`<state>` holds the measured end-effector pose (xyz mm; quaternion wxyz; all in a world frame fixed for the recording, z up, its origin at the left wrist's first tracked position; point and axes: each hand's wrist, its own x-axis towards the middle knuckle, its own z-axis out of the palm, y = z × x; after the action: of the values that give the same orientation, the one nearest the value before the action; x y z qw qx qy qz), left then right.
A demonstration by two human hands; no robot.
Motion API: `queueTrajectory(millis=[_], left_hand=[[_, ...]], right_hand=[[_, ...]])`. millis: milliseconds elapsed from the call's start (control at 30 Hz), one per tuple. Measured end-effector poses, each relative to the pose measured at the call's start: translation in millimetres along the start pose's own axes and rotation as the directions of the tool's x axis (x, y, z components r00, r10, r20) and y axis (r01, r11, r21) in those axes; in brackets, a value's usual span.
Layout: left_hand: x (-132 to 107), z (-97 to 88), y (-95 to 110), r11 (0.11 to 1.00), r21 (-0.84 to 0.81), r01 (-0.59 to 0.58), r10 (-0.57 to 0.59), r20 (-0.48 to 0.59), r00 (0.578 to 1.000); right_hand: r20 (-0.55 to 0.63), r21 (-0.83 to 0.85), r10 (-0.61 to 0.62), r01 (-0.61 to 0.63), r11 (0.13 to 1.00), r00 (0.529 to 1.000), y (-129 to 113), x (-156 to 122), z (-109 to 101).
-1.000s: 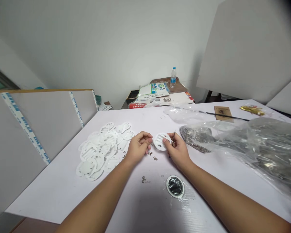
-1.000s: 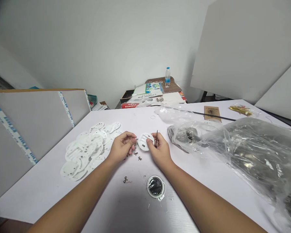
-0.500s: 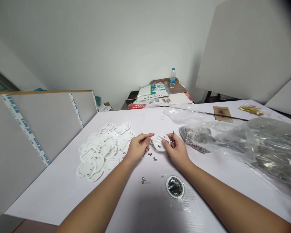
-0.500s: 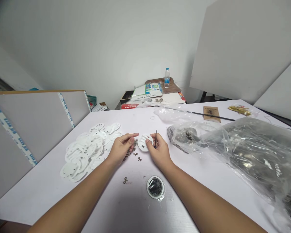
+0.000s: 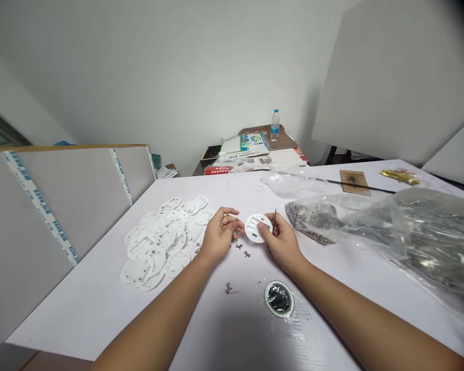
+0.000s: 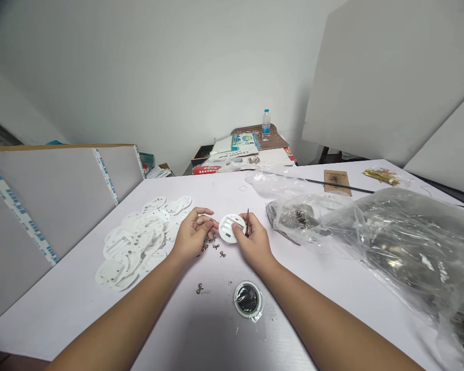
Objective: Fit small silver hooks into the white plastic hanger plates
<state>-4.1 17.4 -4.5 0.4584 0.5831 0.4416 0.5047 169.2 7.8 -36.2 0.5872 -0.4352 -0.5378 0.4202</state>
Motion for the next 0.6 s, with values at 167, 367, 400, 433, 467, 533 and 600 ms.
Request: queueTrajectory(millis=[167,367,400,433,467,533,600], left_hand=[[-3.3,0.8,3.8,0.999,0.035,-0.037,0.038,-0.015,0.999],[-4.2,0.2,2.9,0.991,0.126,-0.044,0.049,-0.038,0.998],[-4.2,0.0,2.7,0.991,0.127,-0.036,0.041,-0.038,0.998],[-4.3,-0.1,2.8,0.991,0.126,-0.033,0.038,-0.037,0.999],[-4.5,-0.2,3.2,0.990,0.133,-0.040,0.045,-0.037,0.998],[-5.2,-0.4,4.9,0.981,0.176,-0.085,0.094,-0.041,0.995],[-6.3,-0.8,6.7,0.968,0.221,-0.123,0.134,-0.035,0.990]], right_hand=[[-0.003,0.009,-0.010,0.010,1.000,1.000,0.6,-0.1,0.8],[0.012,0.010,-0.001,0.000,1.000,1.000,2.3,-0.1,0.8],[0.016,0.008,-0.006,0.005,1.000,1.000,2.5,-0.1,0.7],[0.021,0.004,-0.010,0.010,1.000,1.000,2.5,0.0,0.6],[0.026,0.000,-0.013,0.013,1.000,1.000,2.5,0.0,0.6],[0.034,-0.007,-0.016,0.016,1.000,0.999,2.2,0.0,0.5],[0.044,-0.015,-0.022,0.022,1.000,0.999,1.9,0.0,0.6]])
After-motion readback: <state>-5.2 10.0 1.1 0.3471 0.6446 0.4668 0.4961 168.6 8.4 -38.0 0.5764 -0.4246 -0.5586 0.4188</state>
